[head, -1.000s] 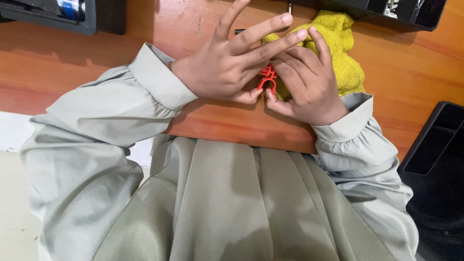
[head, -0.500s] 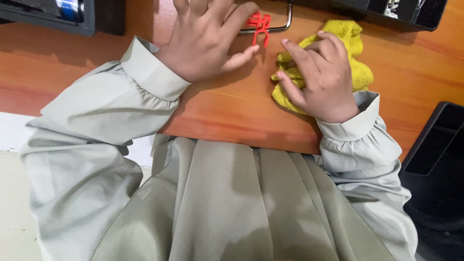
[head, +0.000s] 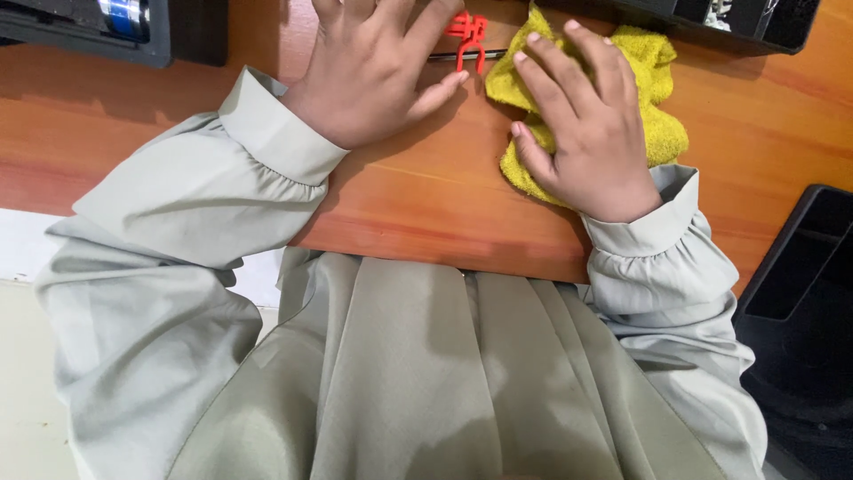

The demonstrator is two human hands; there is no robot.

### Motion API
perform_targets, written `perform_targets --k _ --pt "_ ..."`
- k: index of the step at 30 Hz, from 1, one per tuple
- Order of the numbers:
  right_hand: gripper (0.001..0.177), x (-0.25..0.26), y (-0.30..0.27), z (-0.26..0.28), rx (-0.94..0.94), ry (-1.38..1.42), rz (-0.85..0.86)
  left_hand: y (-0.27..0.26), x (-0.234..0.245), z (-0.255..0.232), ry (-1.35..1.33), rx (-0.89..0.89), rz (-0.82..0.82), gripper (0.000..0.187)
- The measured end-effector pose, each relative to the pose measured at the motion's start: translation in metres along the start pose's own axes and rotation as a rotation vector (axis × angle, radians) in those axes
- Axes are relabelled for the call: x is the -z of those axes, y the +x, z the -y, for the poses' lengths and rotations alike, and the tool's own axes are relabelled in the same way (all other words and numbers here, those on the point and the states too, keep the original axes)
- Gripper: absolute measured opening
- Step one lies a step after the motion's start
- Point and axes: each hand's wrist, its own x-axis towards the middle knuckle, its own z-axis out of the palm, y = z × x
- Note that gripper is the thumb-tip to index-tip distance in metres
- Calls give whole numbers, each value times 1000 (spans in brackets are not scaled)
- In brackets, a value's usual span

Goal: Assembling and cleaning small mechanical parts using a cloth and an Allen key at a desk.

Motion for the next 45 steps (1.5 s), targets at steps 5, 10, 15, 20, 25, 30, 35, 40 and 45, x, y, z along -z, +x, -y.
perform_targets --k 5,10,15,20,25,30,35,40,45 --pt "49 -7 -7 -6 2 -27 68 -5 -5 2 6 8 47 52" --pt "41 -10 -11 -9 5 -9 62 -6 -9 4 28 8 53 50" --pt "39 -10 -11 -9 5 -9 59 -3 -3 3 -5 -6 45 49" --pt "38 -10 -11 -9 8 -6 53 1 3 3 0 -44 55 50" --pt "39 -10 -11 -8 2 -13 59 -2 -1 2 -118 -116 53 48" --pt "39 -11 -12 -8 -12 -9 63 -5 -8 3 -124 -95 104 49" --pt "38 -9 -8 -5 -6 -14 60 -2 -13 4 -80 -93 83 52" --pt "40 -10 -8 -4 -23 -23 62 4 -7 4 -131 -112 69 55" --pt "43 -9 -7 -3 -10 -18 50 8 -3 1 -65 -139 15 49"
